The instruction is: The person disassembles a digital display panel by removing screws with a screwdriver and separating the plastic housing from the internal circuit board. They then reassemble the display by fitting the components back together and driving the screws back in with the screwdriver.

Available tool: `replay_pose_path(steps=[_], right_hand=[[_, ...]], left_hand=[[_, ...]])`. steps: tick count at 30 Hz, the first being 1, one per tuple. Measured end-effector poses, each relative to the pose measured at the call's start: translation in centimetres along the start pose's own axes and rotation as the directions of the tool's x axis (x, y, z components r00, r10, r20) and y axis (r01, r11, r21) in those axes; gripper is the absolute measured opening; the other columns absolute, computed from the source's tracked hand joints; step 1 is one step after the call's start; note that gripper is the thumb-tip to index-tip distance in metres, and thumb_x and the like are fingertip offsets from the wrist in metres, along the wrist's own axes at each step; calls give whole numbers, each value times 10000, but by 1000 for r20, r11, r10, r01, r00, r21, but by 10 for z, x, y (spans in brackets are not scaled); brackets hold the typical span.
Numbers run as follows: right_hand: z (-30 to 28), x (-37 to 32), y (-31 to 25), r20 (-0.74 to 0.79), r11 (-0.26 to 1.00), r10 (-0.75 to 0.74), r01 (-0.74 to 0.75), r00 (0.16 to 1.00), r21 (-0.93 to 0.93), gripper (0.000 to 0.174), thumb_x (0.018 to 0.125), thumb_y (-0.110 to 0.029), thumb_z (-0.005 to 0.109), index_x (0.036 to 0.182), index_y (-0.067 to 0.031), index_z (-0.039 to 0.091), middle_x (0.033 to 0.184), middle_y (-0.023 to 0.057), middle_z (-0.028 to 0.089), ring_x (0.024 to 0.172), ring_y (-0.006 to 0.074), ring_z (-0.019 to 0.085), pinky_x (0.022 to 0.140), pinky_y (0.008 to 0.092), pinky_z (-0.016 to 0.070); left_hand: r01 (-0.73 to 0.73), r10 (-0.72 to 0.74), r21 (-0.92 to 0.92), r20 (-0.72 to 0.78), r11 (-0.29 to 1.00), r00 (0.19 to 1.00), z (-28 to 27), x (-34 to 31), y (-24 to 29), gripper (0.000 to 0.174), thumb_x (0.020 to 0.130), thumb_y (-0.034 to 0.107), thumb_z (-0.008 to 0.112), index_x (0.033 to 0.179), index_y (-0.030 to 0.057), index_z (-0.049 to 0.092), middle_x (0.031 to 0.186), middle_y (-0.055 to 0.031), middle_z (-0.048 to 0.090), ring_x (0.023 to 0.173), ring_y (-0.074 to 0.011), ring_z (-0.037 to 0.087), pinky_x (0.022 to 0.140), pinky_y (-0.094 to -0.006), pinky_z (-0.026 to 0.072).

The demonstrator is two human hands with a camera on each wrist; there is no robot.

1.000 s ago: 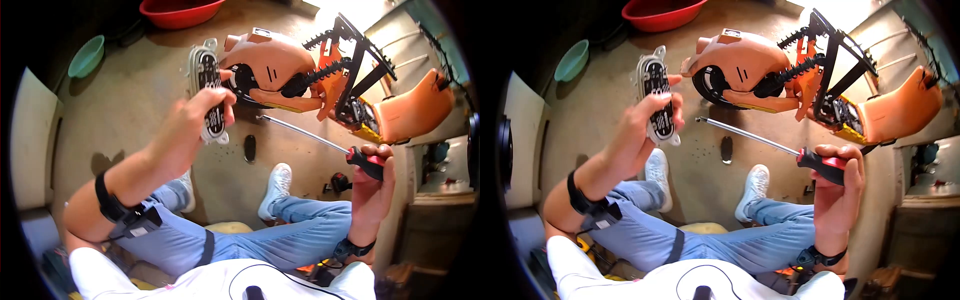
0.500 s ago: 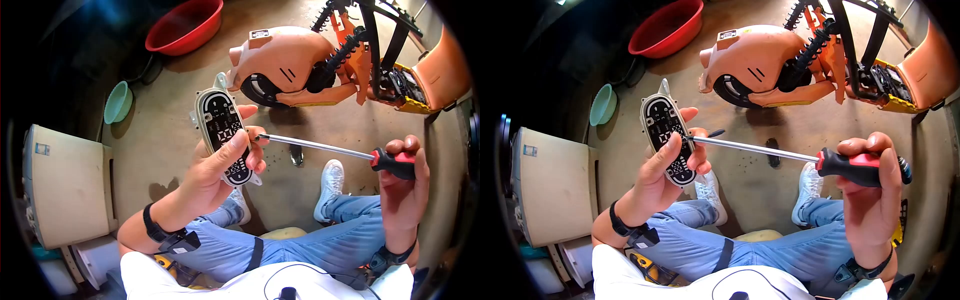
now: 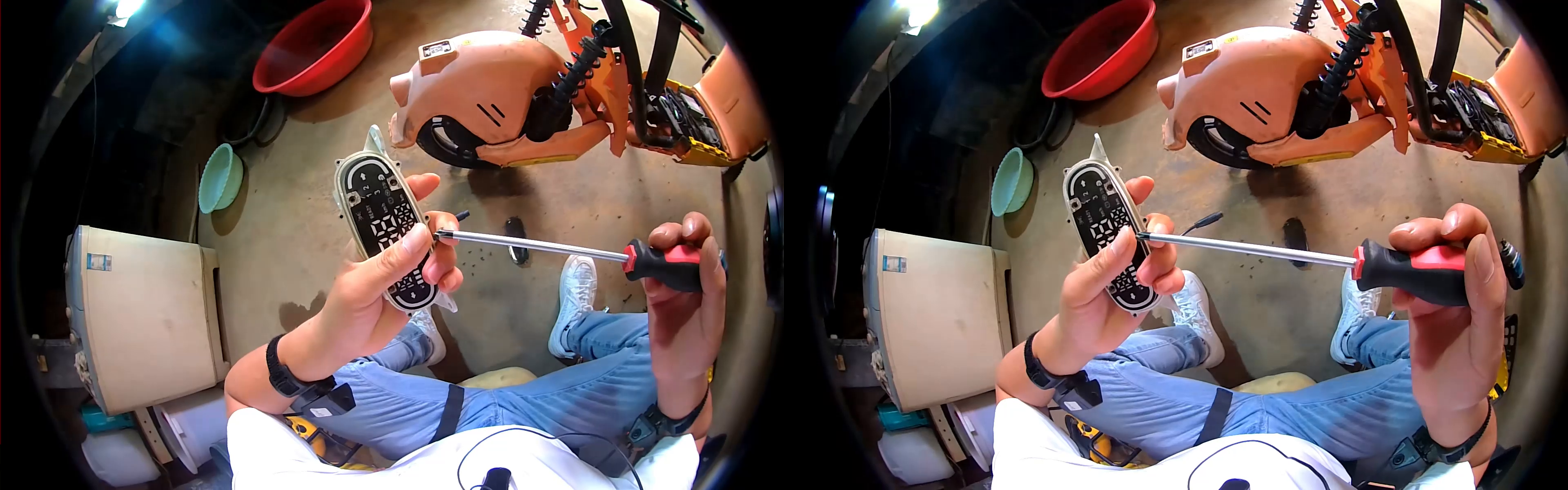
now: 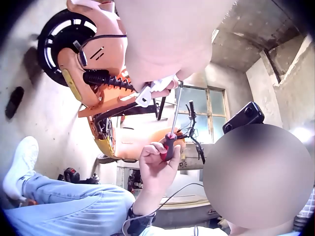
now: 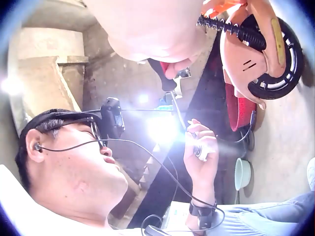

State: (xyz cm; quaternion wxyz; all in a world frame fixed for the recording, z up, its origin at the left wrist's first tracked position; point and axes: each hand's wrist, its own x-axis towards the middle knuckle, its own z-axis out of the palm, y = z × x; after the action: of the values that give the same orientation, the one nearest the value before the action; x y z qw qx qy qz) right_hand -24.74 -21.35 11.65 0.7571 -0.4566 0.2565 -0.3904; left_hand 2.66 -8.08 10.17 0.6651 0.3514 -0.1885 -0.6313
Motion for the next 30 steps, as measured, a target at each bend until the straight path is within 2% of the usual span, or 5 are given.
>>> replay_pose_path(steps=[10,12,23,25,30], right_hand=[[5,-3,1,-7,1000,-1,1,1000,-27,255,1041,-332,477,1155,-105,503,1058,80,631,1038,136,599,839,265,513],[9,-4,7,-188,994,-80,65,979,-87,326,1014,-379,500,1130,-74,502,1022,139,662,884,146,649,677,215,550],[7,-9,2,-136,979,-125,100,983,-179,347,1006,-402,506,1130,-79,488,1014,131,659,883,146,646,698,231,540],[8,-10,0,-94,973,-127,105,987,-206,362,997,-414,520,1133,-81,477,1028,132,655,901,158,642,714,245,530],[11,-11,1,-100,965,-149,122,984,-233,358,998,-410,522,1133,-81,478,1036,139,654,900,160,642,724,250,522]], left_hand=[[-5,5,8,-16,1000,1000,1,-4,-1,530,995,157,557,1480,182,345,1029,-52,525,779,-107,462,753,-338,406],[-9,9,18,-6,1000,1000,1,-4,-1,534,987,144,562,1475,182,349,1027,-52,525,778,-106,462,753,-338,407],[-47,48,16,-48,999,998,2,-4,1,545,956,79,554,1458,175,366,1051,-58,541,785,-103,460,758,-319,416],[-64,64,-19,-1,998,998,-2,-3,1,549,958,91,582,1451,142,343,1064,-82,554,819,-117,502,795,-353,448],[-69,68,-33,-17,997,998,0,-3,0,530,963,74,575,1443,144,362,1080,-89,558,820,-122,505,798,-351,457]])
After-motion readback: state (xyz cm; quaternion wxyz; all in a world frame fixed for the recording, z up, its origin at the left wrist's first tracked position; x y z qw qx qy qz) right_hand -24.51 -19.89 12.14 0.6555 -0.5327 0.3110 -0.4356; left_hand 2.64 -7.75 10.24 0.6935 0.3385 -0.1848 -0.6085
